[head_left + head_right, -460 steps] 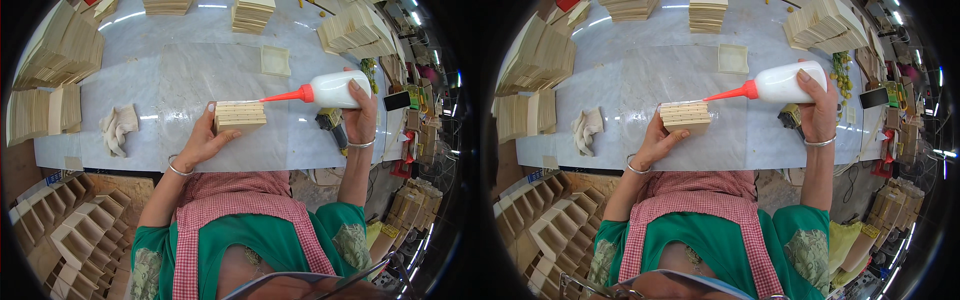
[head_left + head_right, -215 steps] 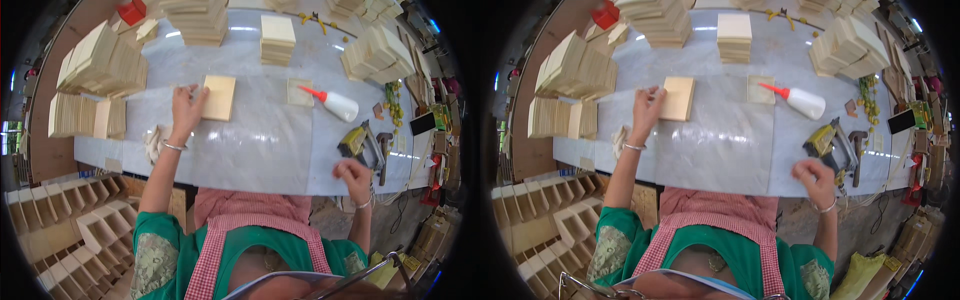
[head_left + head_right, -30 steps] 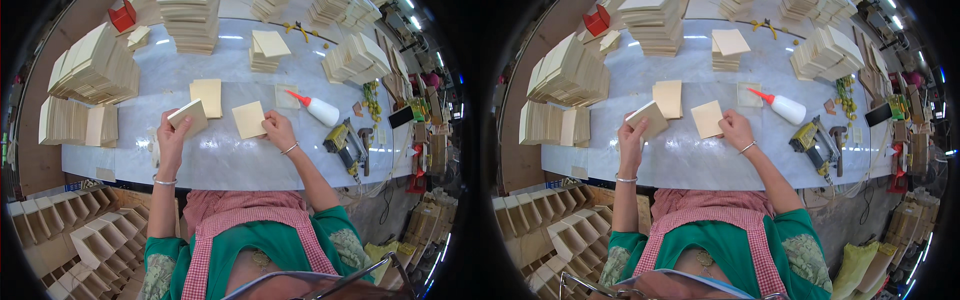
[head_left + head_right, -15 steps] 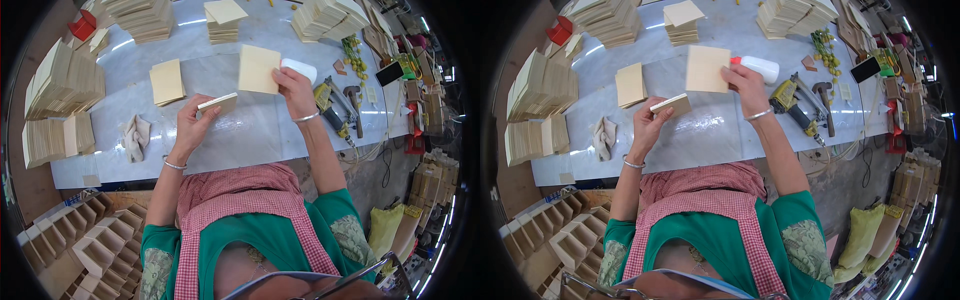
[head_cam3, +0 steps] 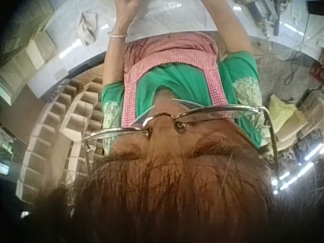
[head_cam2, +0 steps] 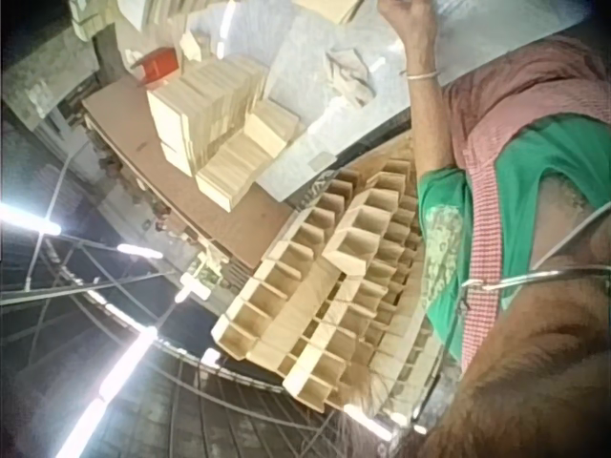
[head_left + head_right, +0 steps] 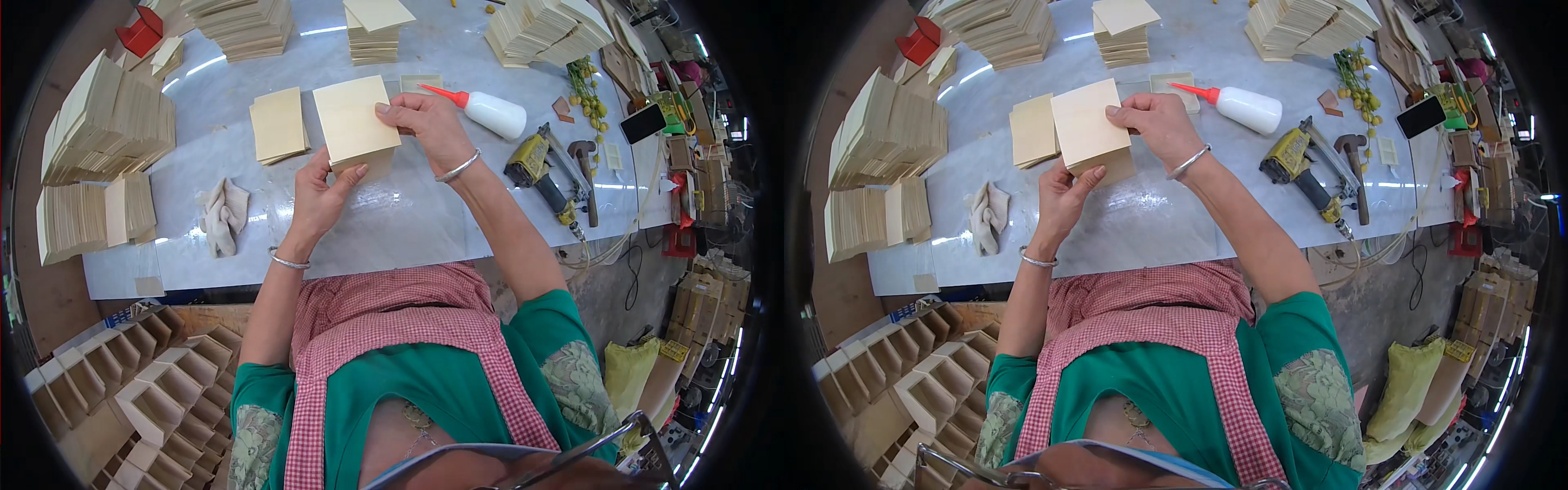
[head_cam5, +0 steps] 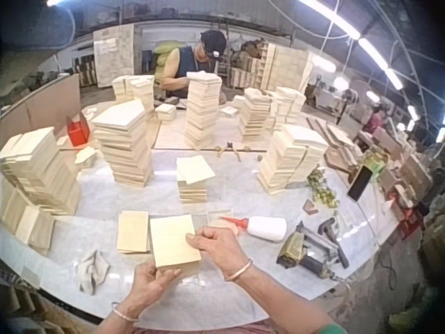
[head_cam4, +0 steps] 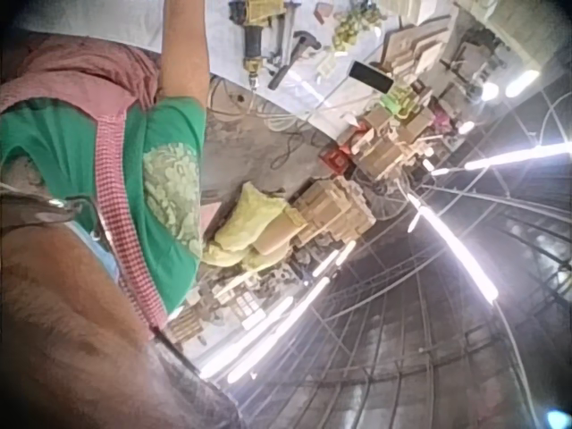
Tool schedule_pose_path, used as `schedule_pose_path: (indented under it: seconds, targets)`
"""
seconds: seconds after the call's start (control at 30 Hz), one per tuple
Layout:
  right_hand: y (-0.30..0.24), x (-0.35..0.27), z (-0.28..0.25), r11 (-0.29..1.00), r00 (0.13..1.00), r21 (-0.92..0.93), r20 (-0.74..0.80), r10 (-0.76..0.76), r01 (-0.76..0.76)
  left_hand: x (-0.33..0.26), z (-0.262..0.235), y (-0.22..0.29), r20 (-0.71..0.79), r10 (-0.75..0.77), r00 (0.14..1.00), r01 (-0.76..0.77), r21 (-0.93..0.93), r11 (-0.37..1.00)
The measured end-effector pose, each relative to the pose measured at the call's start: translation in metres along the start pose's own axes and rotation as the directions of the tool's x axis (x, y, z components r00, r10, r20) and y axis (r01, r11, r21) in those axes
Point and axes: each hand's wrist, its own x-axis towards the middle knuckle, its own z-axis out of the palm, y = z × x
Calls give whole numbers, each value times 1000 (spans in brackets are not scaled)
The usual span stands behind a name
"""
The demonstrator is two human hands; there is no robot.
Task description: Applying glue and using a pneumatic nail gun to assemble wooden blocks in a furniture factory environment.
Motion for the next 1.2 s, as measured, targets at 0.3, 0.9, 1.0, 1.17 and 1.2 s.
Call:
schedule_pose_path:
  seconds: [0.3,0.9,1.0,1.17,1.2]
  targets:
    - [10,5,2,996,1000,-83,-11,-23,22,-1,2,2,-32,68,997,-67,45,997]
    - [16,-5,-4,964,995,-253,-24,-93,84,-8,-4,24,-76,462,884,-389,429,815]
    - [17,-25,-12,945,970,-233,-15,-242,232,-8,-3,17,-100,474,875,-405,385,829]
    - [23,-39,-11,833,895,-333,101,-434,441,-8,-1,17,-113,483,868,-411,383,827]
    - [27,-37,-12,787,868,-376,119,-482,489,-8,-1,17,-113,493,863,-418,389,821]
